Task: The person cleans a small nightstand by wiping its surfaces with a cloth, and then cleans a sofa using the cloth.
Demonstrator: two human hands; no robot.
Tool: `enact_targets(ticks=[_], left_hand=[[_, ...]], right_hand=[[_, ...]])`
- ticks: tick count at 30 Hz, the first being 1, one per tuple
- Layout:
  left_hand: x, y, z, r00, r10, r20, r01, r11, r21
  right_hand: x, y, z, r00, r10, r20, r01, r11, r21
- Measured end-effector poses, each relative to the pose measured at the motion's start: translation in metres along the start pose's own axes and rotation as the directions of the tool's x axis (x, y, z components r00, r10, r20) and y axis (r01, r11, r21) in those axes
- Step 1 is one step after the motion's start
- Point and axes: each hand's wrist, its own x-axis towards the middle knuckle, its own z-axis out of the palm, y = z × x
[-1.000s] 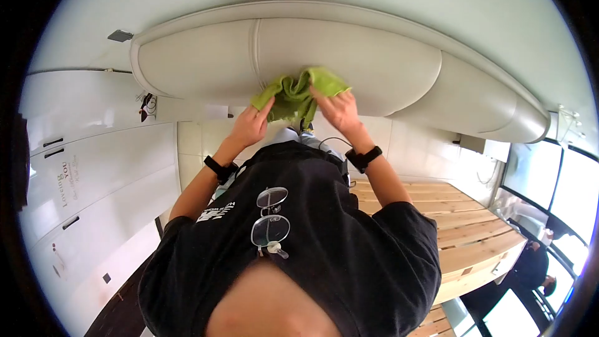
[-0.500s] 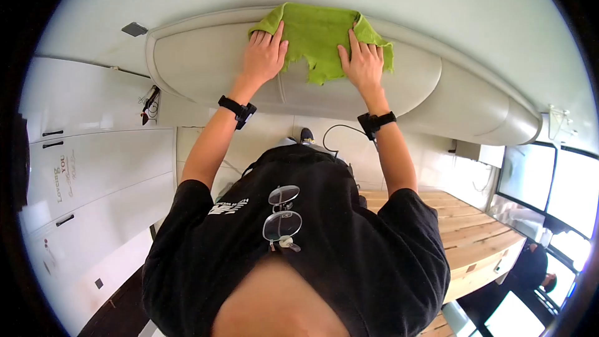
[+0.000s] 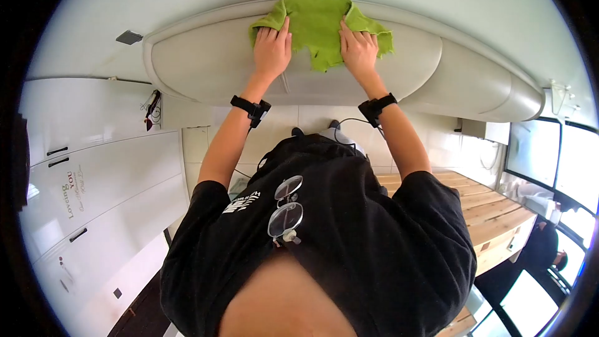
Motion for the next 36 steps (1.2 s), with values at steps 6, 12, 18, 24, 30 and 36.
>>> enact_targets(ticks=[6, 12, 18, 24, 30, 36], left_hand=[[-0.001, 0.007, 0.007, 0.997, -0.068, 0.031, 0.068, 0.998, 0.006], [0.003, 0.032, 0.012, 0.997, -0.072, -0.011, 0.072, 0.997, -0.006], [-0.003, 0.072, 0.026, 0.995, -0.100, 0.015, 0.100, 0.995, 0.022], [-0.021, 0.107, 0.035, 0.990, -0.140, 0.026, 0.140, 0.990, 0.027], [-0.049, 0.143, 0.047, 0.960, -0.280, 0.015, 0.278, 0.959, 0.054], [-0.123, 0.166, 0.068, 0.848, -0.430, 0.311, 0.404, 0.903, 0.147]], right_hand=[[-0.003, 0.005, 0.005, 0.995, -0.021, -0.099, 0.033, 0.991, 0.129], [-0.010, 0.015, 0.003, 0.989, -0.132, -0.073, 0.147, 0.951, 0.272], [-0.023, 0.031, -0.010, 0.951, -0.309, 0.012, 0.279, 0.874, 0.399], [-0.034, 0.042, -0.014, 0.898, -0.438, -0.037, 0.404, 0.788, 0.464], [-0.056, 0.048, -0.010, 0.850, -0.526, -0.016, 0.456, 0.721, 0.522], [-0.107, 0.079, -0.024, 0.743, -0.655, 0.136, 0.488, 0.670, 0.560]])
